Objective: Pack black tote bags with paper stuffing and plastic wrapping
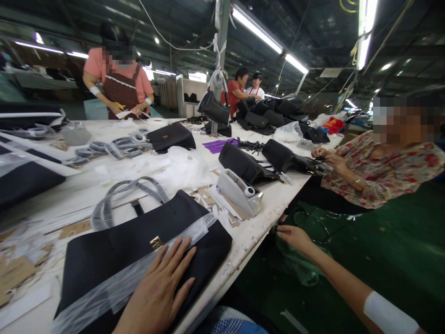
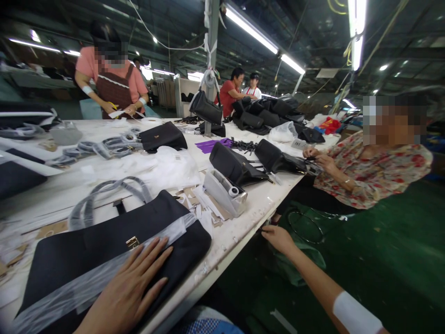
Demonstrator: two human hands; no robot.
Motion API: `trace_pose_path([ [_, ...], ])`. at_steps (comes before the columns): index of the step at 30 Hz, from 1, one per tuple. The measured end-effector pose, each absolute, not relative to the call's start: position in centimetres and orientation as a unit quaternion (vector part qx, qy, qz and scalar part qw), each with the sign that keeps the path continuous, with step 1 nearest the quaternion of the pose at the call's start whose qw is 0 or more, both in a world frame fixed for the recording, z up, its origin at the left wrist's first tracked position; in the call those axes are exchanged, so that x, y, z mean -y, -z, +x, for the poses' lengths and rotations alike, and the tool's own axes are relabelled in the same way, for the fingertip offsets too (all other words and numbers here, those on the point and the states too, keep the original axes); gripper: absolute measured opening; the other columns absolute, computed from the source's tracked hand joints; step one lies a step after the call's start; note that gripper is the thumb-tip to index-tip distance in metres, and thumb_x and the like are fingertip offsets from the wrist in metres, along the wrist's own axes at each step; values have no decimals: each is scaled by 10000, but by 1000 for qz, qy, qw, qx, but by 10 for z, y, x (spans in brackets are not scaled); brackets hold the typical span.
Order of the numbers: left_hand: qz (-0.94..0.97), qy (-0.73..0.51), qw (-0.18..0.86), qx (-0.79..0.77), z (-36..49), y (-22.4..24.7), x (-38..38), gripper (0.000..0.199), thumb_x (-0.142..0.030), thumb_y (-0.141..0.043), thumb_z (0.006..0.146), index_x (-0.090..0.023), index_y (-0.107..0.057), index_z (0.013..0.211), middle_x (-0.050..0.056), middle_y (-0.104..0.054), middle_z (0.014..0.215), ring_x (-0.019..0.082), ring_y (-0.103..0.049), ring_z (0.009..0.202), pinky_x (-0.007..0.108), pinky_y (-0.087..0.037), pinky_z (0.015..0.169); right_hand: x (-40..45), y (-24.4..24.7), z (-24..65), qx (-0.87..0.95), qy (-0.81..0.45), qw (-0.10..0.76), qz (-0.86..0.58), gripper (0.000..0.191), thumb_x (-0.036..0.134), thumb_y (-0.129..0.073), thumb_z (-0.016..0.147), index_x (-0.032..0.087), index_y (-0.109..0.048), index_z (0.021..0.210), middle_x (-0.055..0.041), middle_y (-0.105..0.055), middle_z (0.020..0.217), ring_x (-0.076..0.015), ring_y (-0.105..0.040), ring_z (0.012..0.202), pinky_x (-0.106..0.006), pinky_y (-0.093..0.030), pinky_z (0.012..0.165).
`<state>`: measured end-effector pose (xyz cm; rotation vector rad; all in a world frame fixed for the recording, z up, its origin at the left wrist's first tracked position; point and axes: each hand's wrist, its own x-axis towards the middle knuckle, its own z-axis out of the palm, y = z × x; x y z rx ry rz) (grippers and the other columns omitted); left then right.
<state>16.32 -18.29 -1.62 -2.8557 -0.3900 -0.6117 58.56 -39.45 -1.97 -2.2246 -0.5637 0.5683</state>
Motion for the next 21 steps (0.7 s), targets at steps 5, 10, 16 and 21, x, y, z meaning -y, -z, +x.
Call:
trace_pose_path([
  [5,-967,200,77,137,163,16,183,621,-493,-464,965,-254,-314,1518,52,-324,1576,258,-357,1423,442,-294,1175,351,-56,573,406,39,403,-819,347,410,-629,849,277,-664,1167,-55,-674,1186,-255,-646,993,-398,-454,986],
  [10,-966,205,72,138,163,14,184,623,-495,-461,966,-258,-305,1521,47,-332,1574,251,-358,1422,429,-281,1183,273,-98,557,544,62,190,-815,373,478,-682,812,286,-701,1131,-58,-716,1125,-290,-586,1128,-385,-415,1000],
  [16,-965,213,67,140,162,12,184,615,-478,-460,973,-258,-297,1523,45,-315,1580,252,-359,1422,425,-311,1168,235,-106,565,546,15,65,-835,291,497,-677,786,250,-754,919,-50,-740,818,-254,-669,833,-297,-455,712],
  [21,-963,208,99,140,162,13,183,627,-497,-448,973,-250,-285,1526,47,-298,1585,255,-365,1418,425,-373,1125,249,-114,572,534,-106,296,-785,350,486,-659,835,248,-730,1081,-29,-755,910,-231,-691,841,-295,-499,764],
])
